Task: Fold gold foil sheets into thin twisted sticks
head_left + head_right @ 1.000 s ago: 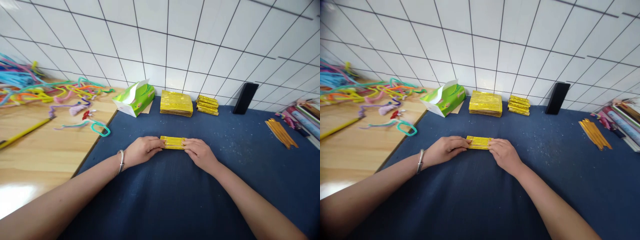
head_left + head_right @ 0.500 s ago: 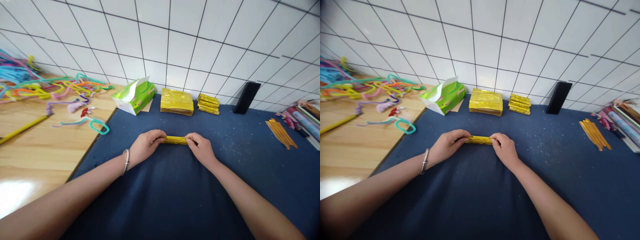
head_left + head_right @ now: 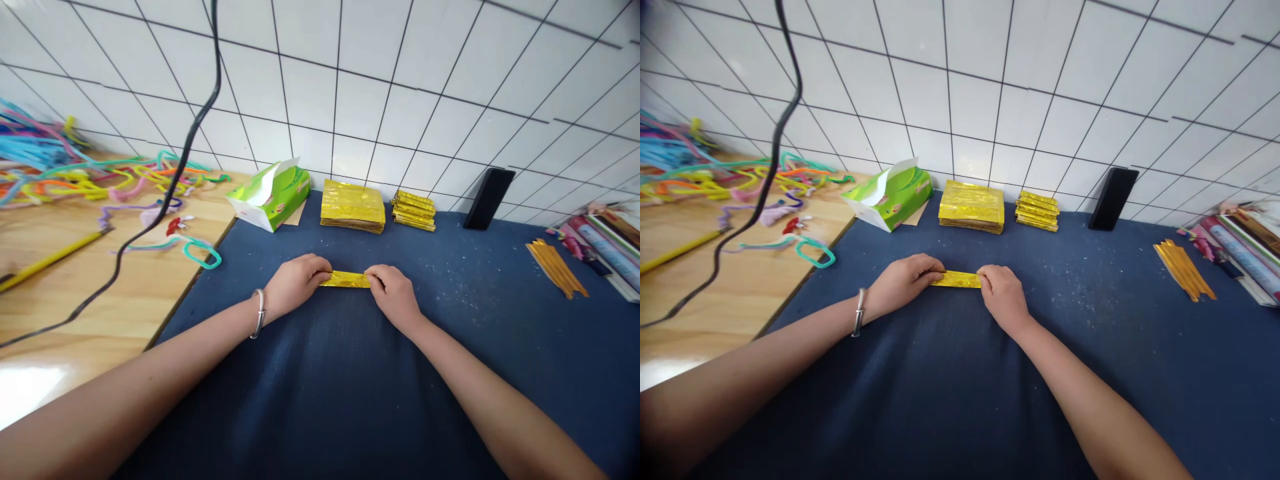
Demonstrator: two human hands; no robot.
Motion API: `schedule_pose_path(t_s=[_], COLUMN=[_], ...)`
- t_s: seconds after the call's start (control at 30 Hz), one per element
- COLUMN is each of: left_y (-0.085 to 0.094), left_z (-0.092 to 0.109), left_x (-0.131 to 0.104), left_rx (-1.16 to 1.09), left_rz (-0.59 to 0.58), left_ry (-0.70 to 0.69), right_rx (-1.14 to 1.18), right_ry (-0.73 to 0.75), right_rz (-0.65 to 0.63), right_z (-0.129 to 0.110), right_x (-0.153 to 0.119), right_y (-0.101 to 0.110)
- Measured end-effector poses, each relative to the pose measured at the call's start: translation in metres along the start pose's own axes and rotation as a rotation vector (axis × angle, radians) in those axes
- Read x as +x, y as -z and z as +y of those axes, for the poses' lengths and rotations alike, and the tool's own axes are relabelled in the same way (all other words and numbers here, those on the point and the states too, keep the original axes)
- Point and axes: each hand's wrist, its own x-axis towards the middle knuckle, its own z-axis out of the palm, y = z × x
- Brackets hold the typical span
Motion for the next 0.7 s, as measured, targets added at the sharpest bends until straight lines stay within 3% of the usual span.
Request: schedule_pose_path(t_s=[0.33, 0.7], left_y=[0.008, 0.000], left_z=[0.000, -0.001], left_x=[0.023, 0.016], left_rx=[0.146, 0.232], left_rz=[-0.167, -0.112], left_ry=[0.074, 0.100], right_rx=[-0.032, -0.228], right_ry=[-0.008, 0.032], right_rz=[-0.020, -0.020], right_z=[0.000, -0.002], right_x=[0.004, 0.002], right_y=[0.000, -0.002])
